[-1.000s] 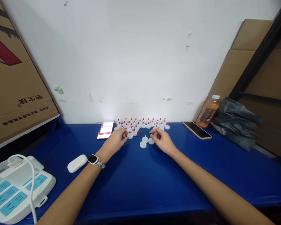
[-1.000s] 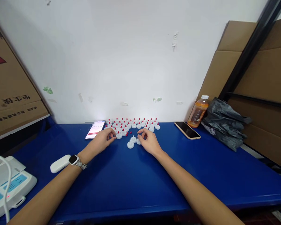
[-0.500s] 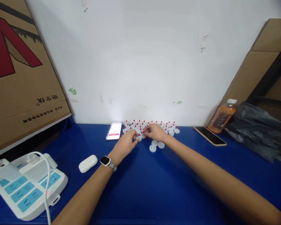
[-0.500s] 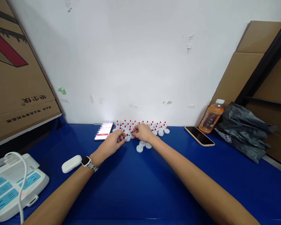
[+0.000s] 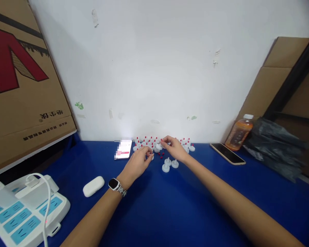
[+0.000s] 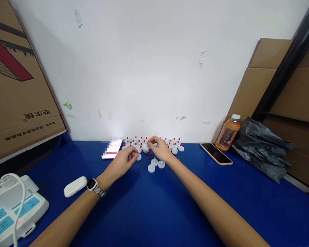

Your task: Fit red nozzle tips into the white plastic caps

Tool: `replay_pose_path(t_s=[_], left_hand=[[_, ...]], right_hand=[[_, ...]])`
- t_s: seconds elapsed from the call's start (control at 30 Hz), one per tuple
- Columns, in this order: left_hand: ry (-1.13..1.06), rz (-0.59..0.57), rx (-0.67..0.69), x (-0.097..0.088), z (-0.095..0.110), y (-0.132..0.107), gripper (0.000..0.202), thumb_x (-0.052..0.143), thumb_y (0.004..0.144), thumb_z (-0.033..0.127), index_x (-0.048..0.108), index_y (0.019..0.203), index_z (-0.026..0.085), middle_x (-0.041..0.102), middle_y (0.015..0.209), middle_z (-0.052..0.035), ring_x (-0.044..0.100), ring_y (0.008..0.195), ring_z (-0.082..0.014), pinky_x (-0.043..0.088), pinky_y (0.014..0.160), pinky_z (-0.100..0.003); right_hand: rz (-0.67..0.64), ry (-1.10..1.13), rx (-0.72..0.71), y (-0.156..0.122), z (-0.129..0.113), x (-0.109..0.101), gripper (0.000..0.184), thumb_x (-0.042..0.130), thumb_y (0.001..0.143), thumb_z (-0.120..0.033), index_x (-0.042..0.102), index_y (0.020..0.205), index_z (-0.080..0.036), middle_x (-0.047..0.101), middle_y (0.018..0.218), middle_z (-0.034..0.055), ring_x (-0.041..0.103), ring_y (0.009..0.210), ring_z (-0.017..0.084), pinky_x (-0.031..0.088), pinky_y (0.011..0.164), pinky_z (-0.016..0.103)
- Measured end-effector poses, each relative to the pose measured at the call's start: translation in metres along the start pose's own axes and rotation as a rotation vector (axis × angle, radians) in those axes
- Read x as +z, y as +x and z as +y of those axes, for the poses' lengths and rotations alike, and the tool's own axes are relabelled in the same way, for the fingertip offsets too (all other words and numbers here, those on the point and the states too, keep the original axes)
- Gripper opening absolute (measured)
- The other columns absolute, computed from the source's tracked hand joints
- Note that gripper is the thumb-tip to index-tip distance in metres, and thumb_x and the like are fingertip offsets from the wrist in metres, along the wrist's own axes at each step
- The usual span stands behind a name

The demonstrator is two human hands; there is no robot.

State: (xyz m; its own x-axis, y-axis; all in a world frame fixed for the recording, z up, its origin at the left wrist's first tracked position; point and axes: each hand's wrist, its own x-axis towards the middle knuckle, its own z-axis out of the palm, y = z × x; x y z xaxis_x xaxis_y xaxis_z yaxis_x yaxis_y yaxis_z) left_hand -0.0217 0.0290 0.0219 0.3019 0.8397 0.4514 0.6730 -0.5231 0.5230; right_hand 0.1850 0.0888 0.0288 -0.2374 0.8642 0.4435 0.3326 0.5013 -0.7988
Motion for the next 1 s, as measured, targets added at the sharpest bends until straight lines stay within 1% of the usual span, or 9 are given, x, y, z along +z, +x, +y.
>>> replay_pose_path(t_s=[0.13,0.23,0.3,0.37,0.47,0.6,0.67,0.87,1.0], left_hand=[[-0.055,0.019,0.067,0.0,0.015,-0.001,0.021,0.047,0.098,0.035,0.061,0.098,0.02,0.062,0.086,-0.0023,0.055,0.073,-0.0153,0.043,0.069,-0.029],[-0.102,0.04,0.108,0.005,0.026,-0.003,0.022,0.045,0.099,0.035,0.061,0.098,0.02,0.061,0.085,-0.0019,0.054,0.072,-0.0141,0.043,0.069,-0.028],[-0.131,0.042,0.124,0.009,0.032,-0.005,0.022,0.044,0.1,0.035,0.061,0.102,0.02,0.06,0.087,-0.0021,0.053,0.072,-0.0138,0.043,0.069,-0.028],[-0.176,0.028,0.14,0.014,0.037,-0.007,0.023,0.044,0.101,0.035,0.058,0.111,0.02,0.06,0.091,-0.0029,0.054,0.076,-0.014,0.044,0.071,-0.028],[-0.251,-0.034,0.182,0.021,0.045,-0.01,0.025,0.043,0.101,0.036,0.055,0.117,0.02,0.059,0.094,-0.0033,0.055,0.08,-0.0144,0.045,0.075,-0.029],[-0.273,-0.138,0.228,0.026,0.051,-0.012,0.023,0.04,0.102,0.035,0.056,0.096,0.019,0.057,0.091,-0.0024,0.054,0.078,-0.0135,0.044,0.076,-0.028],[-0.294,-0.161,0.216,0.027,0.052,-0.012,0.023,0.04,0.102,0.036,0.053,0.093,0.019,0.057,0.089,-0.0018,0.054,0.077,-0.0135,0.043,0.075,-0.029],[-0.312,-0.191,0.174,0.029,0.048,-0.011,0.022,0.032,0.104,0.036,0.046,0.098,0.02,0.057,0.088,-0.0017,0.055,0.08,-0.0153,0.044,0.079,-0.031],[-0.21,-0.136,0.224,0.032,0.047,-0.007,0.026,0.03,0.104,0.035,0.046,0.09,0.02,0.054,0.088,-0.003,0.051,0.08,-0.0158,0.042,0.078,-0.03]], right_hand=[[0.027,0.254,0.081,-0.029,-0.011,-0.013,0.027,0.058,0.087,-0.049,0.05,0.088,-0.023,0.065,0.076,-0.0003,0.06,0.07,0.016,0.046,0.068,0.029],[0.024,0.44,0.147,-0.051,-0.019,-0.016,0.028,0.057,0.088,-0.051,0.049,0.09,-0.024,0.063,0.073,-0.0011,0.06,0.067,0.015,0.045,0.064,0.028],[0.006,0.524,0.18,-0.062,-0.023,-0.014,0.03,0.054,0.089,-0.052,0.05,0.09,-0.023,0.059,0.065,-0.0028,0.055,0.058,0.014,0.04,0.057,0.026],[-0.039,0.528,0.199,-0.069,-0.025,-0.009,0.033,0.052,0.09,-0.054,0.05,0.087,-0.022,0.051,0.055,-0.0054,0.044,0.048,0.011,0.032,0.05,0.025],[-0.108,0.53,0.216,-0.075,-0.027,0.001,0.037,0.05,0.091,-0.058,0.047,0.085,-0.022,0.045,0.05,-0.0081,0.035,0.041,0.009,0.024,0.044,0.023],[-0.119,0.636,0.273,-0.079,-0.029,0.008,0.038,0.053,0.09,-0.059,0.041,0.086,-0.024,0.044,0.052,-0.01,0.031,0.038,0.007,0.02,0.041,0.021],[-0.127,0.688,0.289,-0.079,-0.03,0.008,0.036,0.057,0.089,-0.057,0.042,0.087,-0.023,0.044,0.052,-0.0104,0.03,0.038,0.006,0.021,0.042,0.021],[-0.134,0.819,0.325,-0.081,-0.037,0.009,0.035,0.061,0.087,-0.052,0.042,0.089,-0.023,0.04,0.051,-0.0112,0.025,0.043,0.005,0.023,0.047,0.021],[-0.107,0.8,0.337,-0.082,-0.038,0.011,0.032,0.058,0.088,-0.051,0.04,0.089,-0.024,0.038,0.052,-0.0113,0.026,0.045,0.007,0.027,0.05,0.022]])
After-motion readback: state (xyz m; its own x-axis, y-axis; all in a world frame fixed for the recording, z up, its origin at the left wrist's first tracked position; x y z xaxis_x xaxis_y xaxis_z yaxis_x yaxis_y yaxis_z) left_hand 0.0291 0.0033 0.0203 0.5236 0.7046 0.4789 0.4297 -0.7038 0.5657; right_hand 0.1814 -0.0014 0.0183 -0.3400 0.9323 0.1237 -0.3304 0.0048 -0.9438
